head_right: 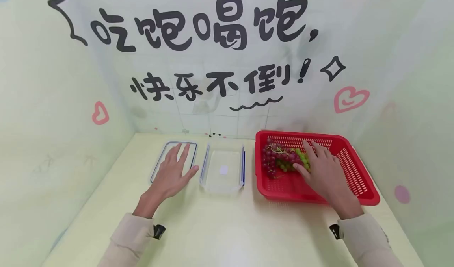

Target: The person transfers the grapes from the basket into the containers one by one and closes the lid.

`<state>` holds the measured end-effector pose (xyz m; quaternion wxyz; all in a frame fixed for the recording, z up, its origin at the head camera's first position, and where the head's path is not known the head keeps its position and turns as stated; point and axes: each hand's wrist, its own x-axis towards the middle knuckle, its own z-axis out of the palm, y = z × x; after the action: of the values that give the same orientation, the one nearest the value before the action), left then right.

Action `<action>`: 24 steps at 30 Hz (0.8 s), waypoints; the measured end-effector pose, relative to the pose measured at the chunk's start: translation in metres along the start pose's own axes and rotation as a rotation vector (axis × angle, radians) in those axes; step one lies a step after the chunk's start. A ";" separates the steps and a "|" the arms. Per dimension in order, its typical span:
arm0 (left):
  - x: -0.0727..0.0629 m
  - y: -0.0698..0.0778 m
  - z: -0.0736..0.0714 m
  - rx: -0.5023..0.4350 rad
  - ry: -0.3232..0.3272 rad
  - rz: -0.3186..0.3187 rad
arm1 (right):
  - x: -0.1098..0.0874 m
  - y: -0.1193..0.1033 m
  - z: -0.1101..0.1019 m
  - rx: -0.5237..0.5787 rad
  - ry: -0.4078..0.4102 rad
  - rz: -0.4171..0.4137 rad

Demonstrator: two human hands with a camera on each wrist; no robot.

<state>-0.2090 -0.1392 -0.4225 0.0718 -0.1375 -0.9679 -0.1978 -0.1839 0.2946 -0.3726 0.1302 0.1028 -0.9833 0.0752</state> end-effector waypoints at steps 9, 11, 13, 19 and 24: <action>0.010 0.012 0.009 -0.207 -0.058 -0.053 | 0.005 0.011 -0.011 0.071 0.003 0.053; 0.011 0.013 0.013 -0.258 -0.054 -0.083 | 0.006 0.013 -0.012 0.079 0.002 0.053; 0.011 0.015 0.019 -0.310 -0.052 -0.114 | 0.007 0.014 -0.014 0.094 0.005 0.064; 0.007 0.018 0.040 -0.395 -0.060 -0.182 | 0.012 0.021 -0.021 0.210 -0.036 0.136; 0.004 0.022 0.053 -0.398 -0.044 -0.205 | 0.022 0.029 -0.029 0.291 -0.109 0.208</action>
<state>-0.2107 -0.0977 -0.4620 0.0019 -0.0544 -0.9199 -0.3883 -0.2040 0.3242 -0.3423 0.0521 0.0224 -0.9729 0.2242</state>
